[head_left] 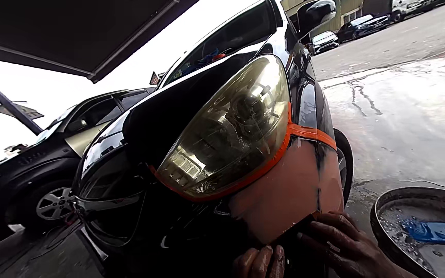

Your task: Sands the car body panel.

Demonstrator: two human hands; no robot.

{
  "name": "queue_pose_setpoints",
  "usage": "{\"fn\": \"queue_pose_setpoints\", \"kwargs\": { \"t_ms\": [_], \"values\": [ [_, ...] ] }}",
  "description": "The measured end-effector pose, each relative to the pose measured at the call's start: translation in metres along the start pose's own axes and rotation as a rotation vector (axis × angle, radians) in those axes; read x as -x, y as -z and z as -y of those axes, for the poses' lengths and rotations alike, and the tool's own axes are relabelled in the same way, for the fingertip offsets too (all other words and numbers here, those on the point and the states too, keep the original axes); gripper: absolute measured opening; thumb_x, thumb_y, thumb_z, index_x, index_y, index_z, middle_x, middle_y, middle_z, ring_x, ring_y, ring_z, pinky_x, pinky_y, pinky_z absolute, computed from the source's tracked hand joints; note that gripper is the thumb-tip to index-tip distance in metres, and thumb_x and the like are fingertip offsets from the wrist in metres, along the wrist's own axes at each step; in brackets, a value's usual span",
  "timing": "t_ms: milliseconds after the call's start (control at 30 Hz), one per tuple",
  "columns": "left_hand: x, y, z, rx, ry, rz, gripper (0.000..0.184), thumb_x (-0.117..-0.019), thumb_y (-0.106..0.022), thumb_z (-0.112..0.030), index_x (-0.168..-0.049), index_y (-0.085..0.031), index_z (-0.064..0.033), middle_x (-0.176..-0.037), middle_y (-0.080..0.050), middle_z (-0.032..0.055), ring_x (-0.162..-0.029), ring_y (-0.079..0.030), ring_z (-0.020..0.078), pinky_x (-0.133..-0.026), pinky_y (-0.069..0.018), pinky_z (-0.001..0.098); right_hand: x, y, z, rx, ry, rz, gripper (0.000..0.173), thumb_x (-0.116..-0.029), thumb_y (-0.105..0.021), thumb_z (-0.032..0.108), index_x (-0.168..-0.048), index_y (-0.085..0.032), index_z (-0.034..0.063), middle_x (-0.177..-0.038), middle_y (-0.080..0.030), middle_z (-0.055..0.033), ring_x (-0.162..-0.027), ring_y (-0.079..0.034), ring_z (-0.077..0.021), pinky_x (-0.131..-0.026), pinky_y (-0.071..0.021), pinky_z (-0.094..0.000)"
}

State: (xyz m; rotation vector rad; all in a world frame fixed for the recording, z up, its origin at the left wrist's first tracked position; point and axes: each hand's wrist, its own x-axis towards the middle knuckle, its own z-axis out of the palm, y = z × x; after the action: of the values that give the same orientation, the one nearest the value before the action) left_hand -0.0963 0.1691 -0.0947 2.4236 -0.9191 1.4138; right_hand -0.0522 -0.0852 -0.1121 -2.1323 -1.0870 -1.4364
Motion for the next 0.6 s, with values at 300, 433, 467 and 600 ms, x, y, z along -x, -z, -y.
{"fn": "queue_pose_setpoints", "kwargs": {
  "t_ms": [300,433,467,600],
  "values": [
    [-0.051,-0.014,0.003,-0.001,0.128,-0.146,0.022,-0.0967,-0.062,-0.013,-0.105,-0.082,-0.0183,-0.084,-0.070,0.0010,-0.091,-0.061,0.0163,-0.088,-0.0444,0.0319,-0.055,0.006,-0.037,-0.043,-0.064,-0.052,0.022,-0.1028,-0.055,0.015,-0.113,-0.071,0.0272,-0.108,-0.067,0.0027,-0.112,-0.062,-0.0145,-0.097,-0.0518,-0.0312],
    [-0.036,-0.004,0.005,0.095,0.165,-0.150,0.019,-0.0958,-0.064,-0.010,-0.101,-0.082,-0.0128,-0.082,-0.066,0.0036,-0.090,-0.061,0.0152,-0.088,-0.0484,0.0226,-0.044,0.004,-0.011,-0.099,-0.125,-0.029,0.022,-0.1022,-0.057,0.013,-0.114,-0.072,0.0245,-0.109,-0.069,-0.0003,-0.113,-0.063,-0.0176,-0.098,-0.0532,-0.0335],
    [-0.021,-0.001,0.008,0.112,0.153,-0.131,0.019,-0.0973,-0.063,-0.010,-0.102,-0.081,-0.0125,-0.084,-0.068,0.0045,-0.093,-0.061,0.0162,-0.091,-0.0483,0.0240,-0.031,0.003,0.002,-0.123,-0.125,0.005,0.023,-0.1025,-0.059,0.012,-0.119,-0.070,0.0232,-0.111,-0.068,-0.0032,-0.114,-0.063,-0.0196,-0.100,-0.0523,-0.0344],
    [-0.046,-0.002,0.021,0.101,0.108,-0.151,0.022,-0.0959,-0.062,-0.007,-0.104,-0.081,-0.0136,-0.084,-0.067,0.0029,-0.091,-0.061,0.0148,-0.087,-0.0498,0.0238,-0.058,-0.005,-0.007,-0.098,-0.198,-0.094,0.024,-0.1025,-0.055,0.014,-0.110,-0.073,0.0264,-0.106,-0.069,0.0024,-0.112,-0.063,-0.0134,-0.095,-0.0533,-0.0300]
  ]
}}
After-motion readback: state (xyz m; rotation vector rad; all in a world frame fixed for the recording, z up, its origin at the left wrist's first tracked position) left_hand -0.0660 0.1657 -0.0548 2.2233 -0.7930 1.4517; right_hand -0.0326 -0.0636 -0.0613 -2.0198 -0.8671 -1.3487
